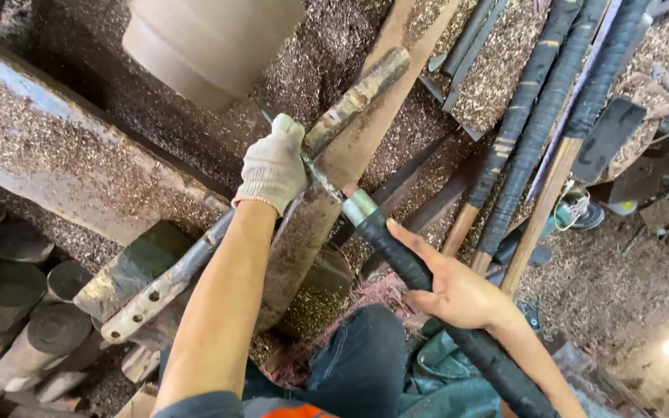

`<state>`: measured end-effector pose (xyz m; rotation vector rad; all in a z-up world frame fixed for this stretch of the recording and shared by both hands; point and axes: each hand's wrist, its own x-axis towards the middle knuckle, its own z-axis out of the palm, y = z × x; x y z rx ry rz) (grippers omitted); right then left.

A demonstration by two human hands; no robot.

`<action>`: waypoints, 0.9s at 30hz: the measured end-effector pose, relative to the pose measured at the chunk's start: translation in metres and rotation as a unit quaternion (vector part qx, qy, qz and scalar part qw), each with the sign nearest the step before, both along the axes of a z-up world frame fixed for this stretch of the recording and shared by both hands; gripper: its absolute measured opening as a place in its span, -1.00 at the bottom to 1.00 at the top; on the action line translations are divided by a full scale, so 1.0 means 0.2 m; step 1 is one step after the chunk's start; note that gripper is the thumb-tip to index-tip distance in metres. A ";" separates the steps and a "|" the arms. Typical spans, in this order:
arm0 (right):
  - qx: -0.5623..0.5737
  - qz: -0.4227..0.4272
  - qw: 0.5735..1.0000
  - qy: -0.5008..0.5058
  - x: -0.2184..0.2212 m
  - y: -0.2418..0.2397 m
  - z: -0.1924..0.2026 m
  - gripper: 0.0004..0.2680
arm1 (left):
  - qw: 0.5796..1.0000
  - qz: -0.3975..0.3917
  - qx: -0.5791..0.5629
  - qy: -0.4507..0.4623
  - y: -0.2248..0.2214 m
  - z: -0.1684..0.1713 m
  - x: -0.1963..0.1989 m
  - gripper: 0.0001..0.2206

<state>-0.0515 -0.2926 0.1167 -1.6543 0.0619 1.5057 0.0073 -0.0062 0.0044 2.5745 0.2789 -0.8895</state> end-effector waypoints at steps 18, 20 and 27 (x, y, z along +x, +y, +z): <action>-0.044 -0.063 0.997 -0.001 -0.19 0.11 0.00 -0.20 | 0.999 0.033 0.004 0.043 -0.01 -0.02 0.00 -0.70; 0.023 -0.110 0.993 -0.042 -0.26 0.12 -0.04 -0.23 | 1.000 0.019 -0.021 0.005 0.01 0.02 0.01 -0.62; -0.016 -0.198 0.980 -0.003 -0.40 0.24 -0.05 -0.21 | 0.996 -0.086 0.002 -0.027 0.04 -0.13 -0.02 -0.65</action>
